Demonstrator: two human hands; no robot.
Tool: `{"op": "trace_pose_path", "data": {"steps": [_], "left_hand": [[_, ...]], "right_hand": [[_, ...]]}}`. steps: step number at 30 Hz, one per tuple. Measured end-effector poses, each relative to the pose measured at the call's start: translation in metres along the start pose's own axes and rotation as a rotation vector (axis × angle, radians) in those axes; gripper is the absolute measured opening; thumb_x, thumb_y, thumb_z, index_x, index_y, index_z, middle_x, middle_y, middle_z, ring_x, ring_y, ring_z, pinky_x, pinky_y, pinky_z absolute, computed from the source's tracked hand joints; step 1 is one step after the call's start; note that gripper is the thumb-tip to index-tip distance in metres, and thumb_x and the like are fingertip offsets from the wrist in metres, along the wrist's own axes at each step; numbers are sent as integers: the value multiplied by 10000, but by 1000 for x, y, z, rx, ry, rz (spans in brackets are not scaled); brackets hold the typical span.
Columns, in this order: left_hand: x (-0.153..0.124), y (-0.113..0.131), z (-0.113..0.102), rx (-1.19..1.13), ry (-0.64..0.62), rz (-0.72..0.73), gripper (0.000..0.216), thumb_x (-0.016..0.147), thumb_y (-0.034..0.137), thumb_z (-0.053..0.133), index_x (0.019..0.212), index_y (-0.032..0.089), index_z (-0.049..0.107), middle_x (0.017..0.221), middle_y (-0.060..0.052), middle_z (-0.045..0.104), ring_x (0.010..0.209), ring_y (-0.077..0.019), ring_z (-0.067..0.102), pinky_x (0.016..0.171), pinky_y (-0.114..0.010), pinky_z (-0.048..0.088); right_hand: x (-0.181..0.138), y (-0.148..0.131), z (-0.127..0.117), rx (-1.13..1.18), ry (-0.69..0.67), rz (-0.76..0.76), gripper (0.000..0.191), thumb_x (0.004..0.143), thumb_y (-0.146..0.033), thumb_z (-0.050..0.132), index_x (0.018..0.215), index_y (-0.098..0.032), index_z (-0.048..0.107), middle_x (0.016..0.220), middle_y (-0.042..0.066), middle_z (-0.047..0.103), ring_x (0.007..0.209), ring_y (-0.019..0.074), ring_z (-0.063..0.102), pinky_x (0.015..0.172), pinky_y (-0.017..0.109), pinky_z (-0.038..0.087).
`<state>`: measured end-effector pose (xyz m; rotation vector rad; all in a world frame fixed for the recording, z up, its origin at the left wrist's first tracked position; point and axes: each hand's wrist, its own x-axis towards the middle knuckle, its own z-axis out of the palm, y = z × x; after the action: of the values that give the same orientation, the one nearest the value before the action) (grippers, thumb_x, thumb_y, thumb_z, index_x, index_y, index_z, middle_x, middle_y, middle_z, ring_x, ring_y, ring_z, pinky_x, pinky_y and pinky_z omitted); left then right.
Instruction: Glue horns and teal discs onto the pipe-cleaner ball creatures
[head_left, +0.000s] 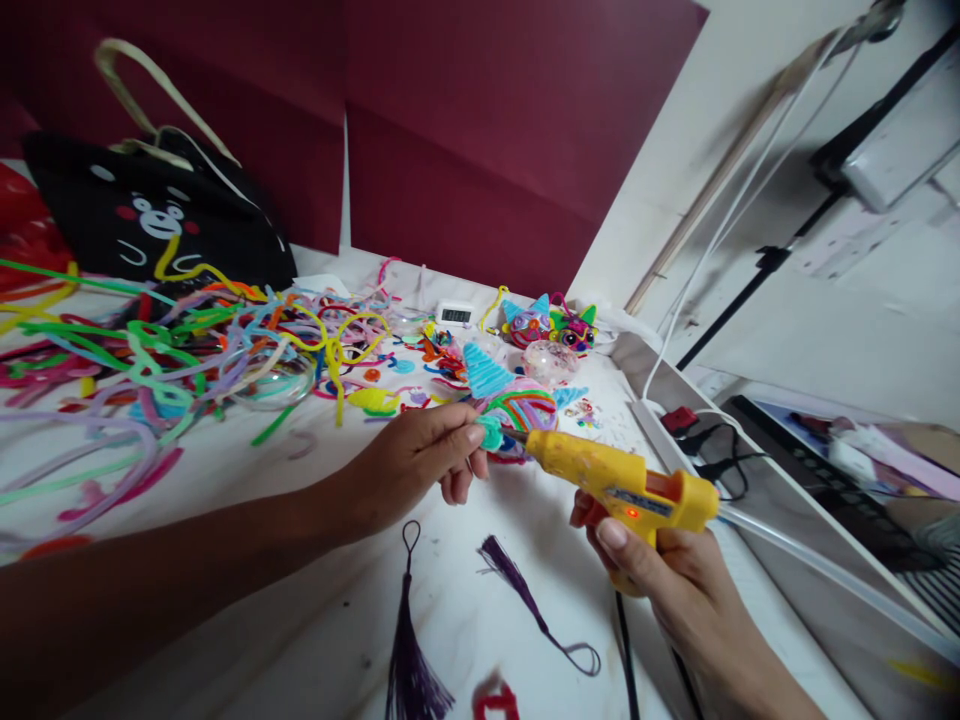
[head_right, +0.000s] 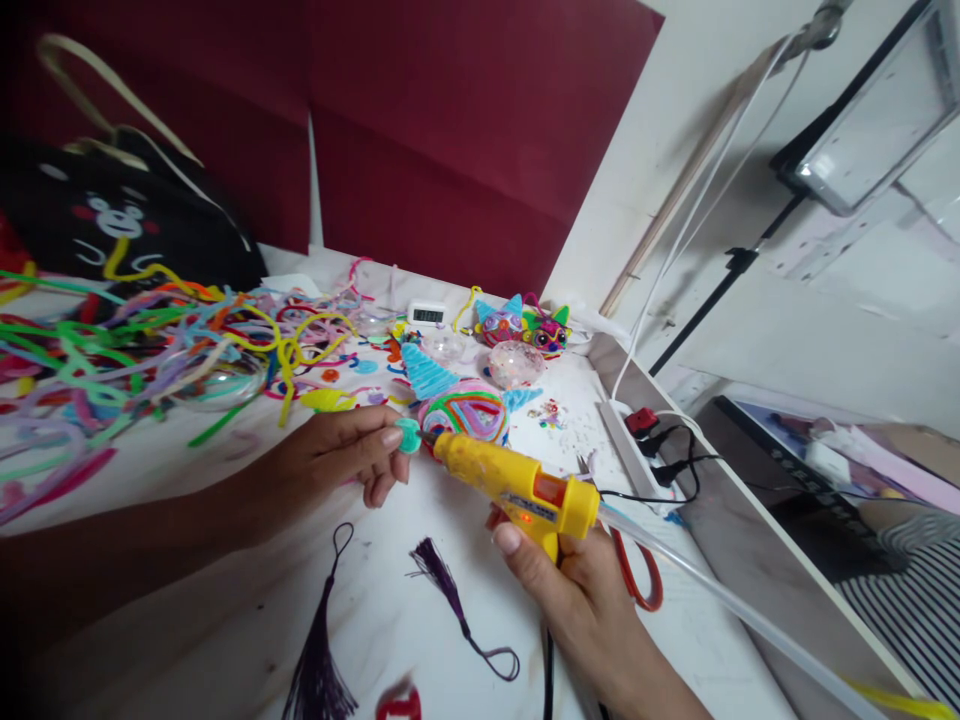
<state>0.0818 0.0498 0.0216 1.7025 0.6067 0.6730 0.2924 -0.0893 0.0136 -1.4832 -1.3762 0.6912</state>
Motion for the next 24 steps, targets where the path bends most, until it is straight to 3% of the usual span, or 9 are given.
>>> {"op": "trace_pose_path", "data": {"steps": [10, 15, 24], "left_hand": [[0, -1, -1, -43, 15, 10, 301, 931, 330, 448, 746, 126, 570, 561, 13, 585, 495, -85, 547, 502, -192, 421], [1, -3, 0, -49, -13, 22, 320, 934, 345, 441, 742, 124, 570, 562, 15, 581, 486, -83, 546, 500, -196, 427], [2, -8, 0, -47, -45, 55, 337, 937, 357, 440, 733, 125, 576, 558, 25, 572, 483, -73, 545, 493, -184, 421]], "right_hand": [[-2, 4, 0, 1, -45, 30, 315, 859, -489, 613, 893, -182, 679, 737, 36, 616, 640, 161, 558, 564, 251, 464], [-1, 2, 0, -6, 10, 15, 289, 852, -474, 625, 920, -198, 682, 827, 43, 643, 666, 162, 563, 586, 252, 473], [-1, 7, -4, -29, -20, -14, 277, 869, -449, 613, 948, -193, 684, 872, 57, 670, 733, 179, 601, 608, 244, 489]]}}
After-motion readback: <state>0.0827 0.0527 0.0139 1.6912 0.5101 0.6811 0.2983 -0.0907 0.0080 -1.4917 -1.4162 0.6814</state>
